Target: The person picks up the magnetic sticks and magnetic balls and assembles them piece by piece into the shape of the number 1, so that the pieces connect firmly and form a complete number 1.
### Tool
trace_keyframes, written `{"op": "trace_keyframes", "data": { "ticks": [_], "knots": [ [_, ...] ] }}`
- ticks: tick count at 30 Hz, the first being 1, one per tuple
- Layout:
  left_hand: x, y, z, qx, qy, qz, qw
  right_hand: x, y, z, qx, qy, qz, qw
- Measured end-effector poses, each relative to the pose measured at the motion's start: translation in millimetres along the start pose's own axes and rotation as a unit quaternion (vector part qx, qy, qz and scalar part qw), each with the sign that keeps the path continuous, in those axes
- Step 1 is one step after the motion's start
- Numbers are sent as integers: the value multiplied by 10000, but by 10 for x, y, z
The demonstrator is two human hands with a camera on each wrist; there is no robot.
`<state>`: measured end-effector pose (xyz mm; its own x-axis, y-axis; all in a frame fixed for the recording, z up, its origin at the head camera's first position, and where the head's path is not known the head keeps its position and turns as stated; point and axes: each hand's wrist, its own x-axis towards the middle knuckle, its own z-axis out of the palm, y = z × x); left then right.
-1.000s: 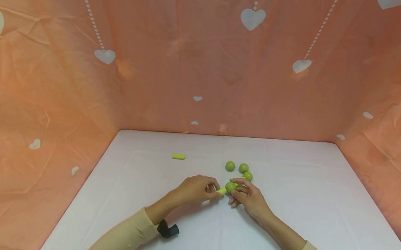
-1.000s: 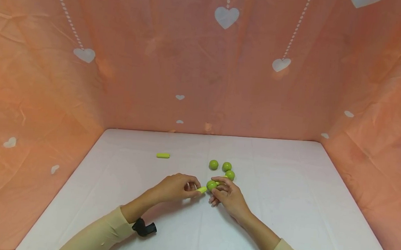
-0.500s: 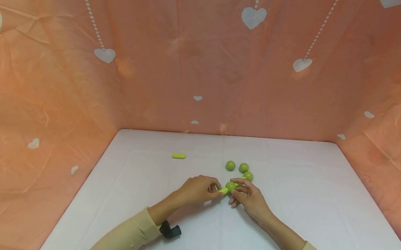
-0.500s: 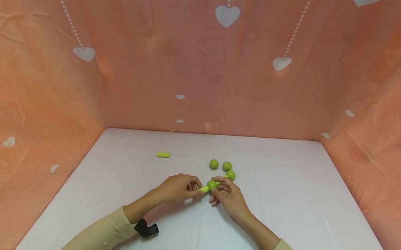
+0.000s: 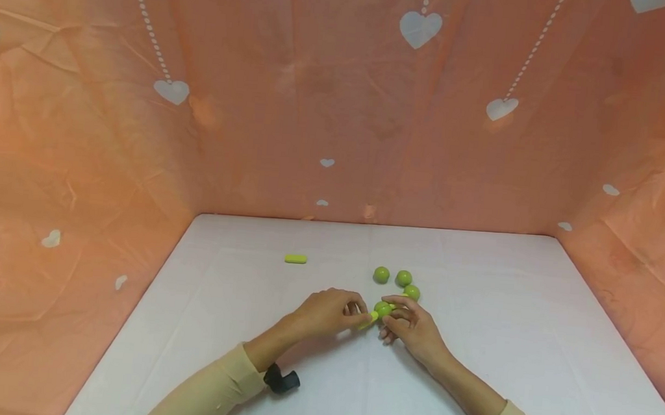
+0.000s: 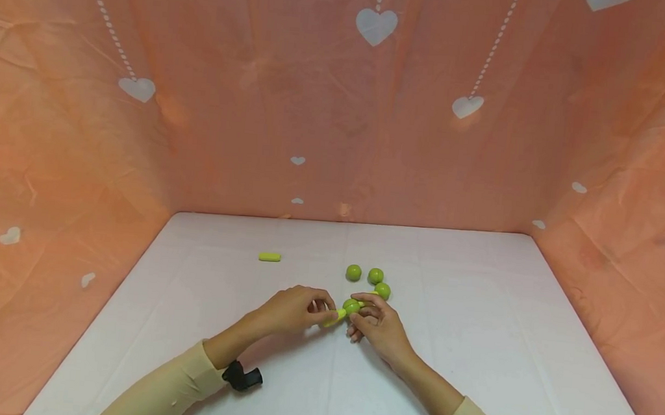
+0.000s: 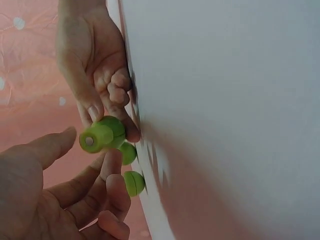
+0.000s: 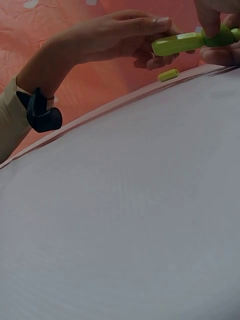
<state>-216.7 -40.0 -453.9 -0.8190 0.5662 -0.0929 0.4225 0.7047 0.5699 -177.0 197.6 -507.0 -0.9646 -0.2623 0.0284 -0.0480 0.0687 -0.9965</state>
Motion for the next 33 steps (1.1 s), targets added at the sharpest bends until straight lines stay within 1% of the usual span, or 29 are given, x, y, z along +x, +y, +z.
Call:
{"op": "trace_keyframes", "data": {
  "ticks": [3,6,18,25,30,33],
  "knots": [
    [29,-25,-31,-53,40,18,10000,-4,-4,0,-35,17,-12,10000],
    [74,-52,-61,-6,98,58,9999,-3,-5,1,-44,54,-29,10000],
    [298,-130,-171,462,418,240,9978,-12,-28,19,-168,195,93,9996],
    [451,-194,-205,536,528,487,9960,-13,-24,18,-179,202,167,9995],
    [541,-221,-217,564,591,572,9950,-8,-29,13,-158,182,171,9996],
    [603,-247,-220,751,642,653,9930,-7,-29,9,-143,157,128,9997]
  ]
}}
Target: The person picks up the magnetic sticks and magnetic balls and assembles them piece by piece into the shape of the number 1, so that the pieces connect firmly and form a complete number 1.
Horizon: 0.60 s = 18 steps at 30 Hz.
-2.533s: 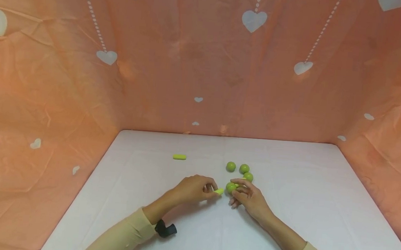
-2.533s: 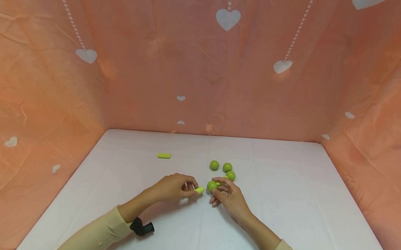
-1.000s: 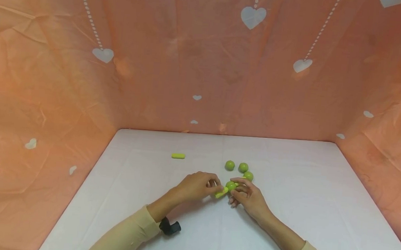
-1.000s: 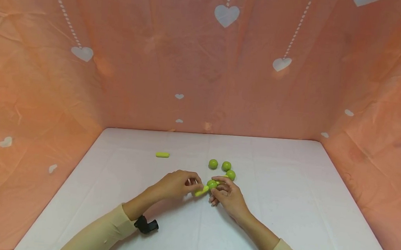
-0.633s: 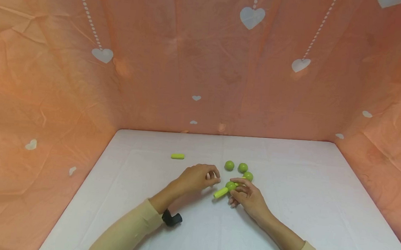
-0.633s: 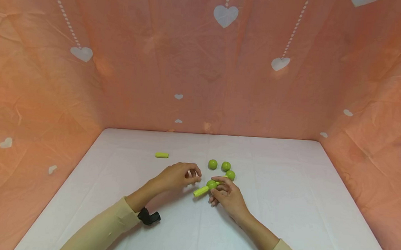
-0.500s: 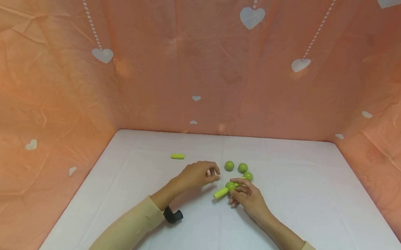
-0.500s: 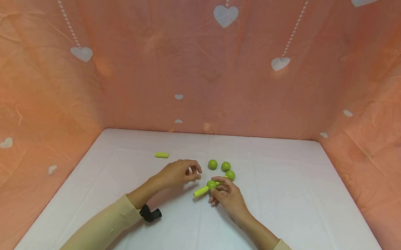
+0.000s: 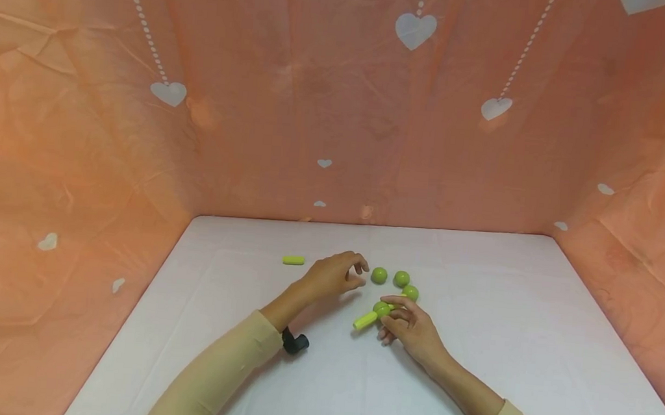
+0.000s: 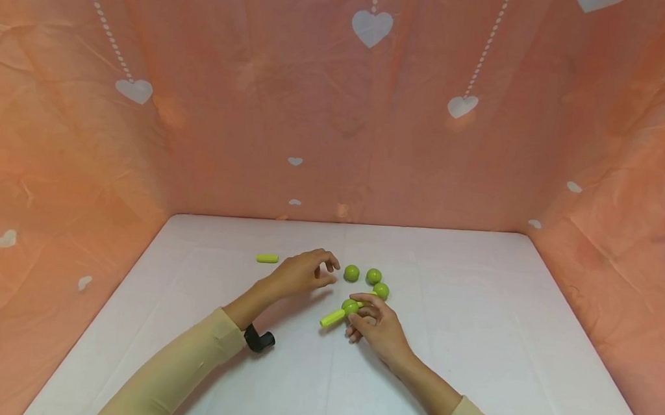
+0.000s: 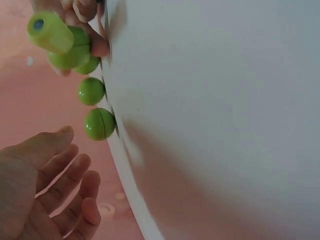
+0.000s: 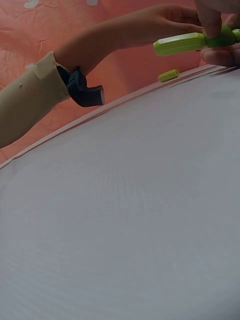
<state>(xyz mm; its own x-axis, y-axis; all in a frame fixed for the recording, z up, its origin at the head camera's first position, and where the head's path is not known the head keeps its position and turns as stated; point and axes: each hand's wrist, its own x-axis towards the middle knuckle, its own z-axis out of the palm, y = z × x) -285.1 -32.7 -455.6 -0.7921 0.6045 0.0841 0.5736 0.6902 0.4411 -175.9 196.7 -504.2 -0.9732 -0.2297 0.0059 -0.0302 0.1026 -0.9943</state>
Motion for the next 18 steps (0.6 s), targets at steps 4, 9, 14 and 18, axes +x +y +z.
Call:
{"op": "trace_keyframes", "data": {
  "ticks": [4,9,14,18],
  "knots": [
    [68,-21,1,89,6,109,9999,-1,4,-8,-10,-31,-11,10000],
    [144,-14,10,121,-98,119,9998,-3,15,-11,40,-68,-23,10000],
    [216,-2,31,171,-199,193,9995,-9,11,-10,68,-75,-31,9999],
    [267,-3,61,196,-226,266,9992,-10,3,-9,91,-68,-11,9999]
  ]
}}
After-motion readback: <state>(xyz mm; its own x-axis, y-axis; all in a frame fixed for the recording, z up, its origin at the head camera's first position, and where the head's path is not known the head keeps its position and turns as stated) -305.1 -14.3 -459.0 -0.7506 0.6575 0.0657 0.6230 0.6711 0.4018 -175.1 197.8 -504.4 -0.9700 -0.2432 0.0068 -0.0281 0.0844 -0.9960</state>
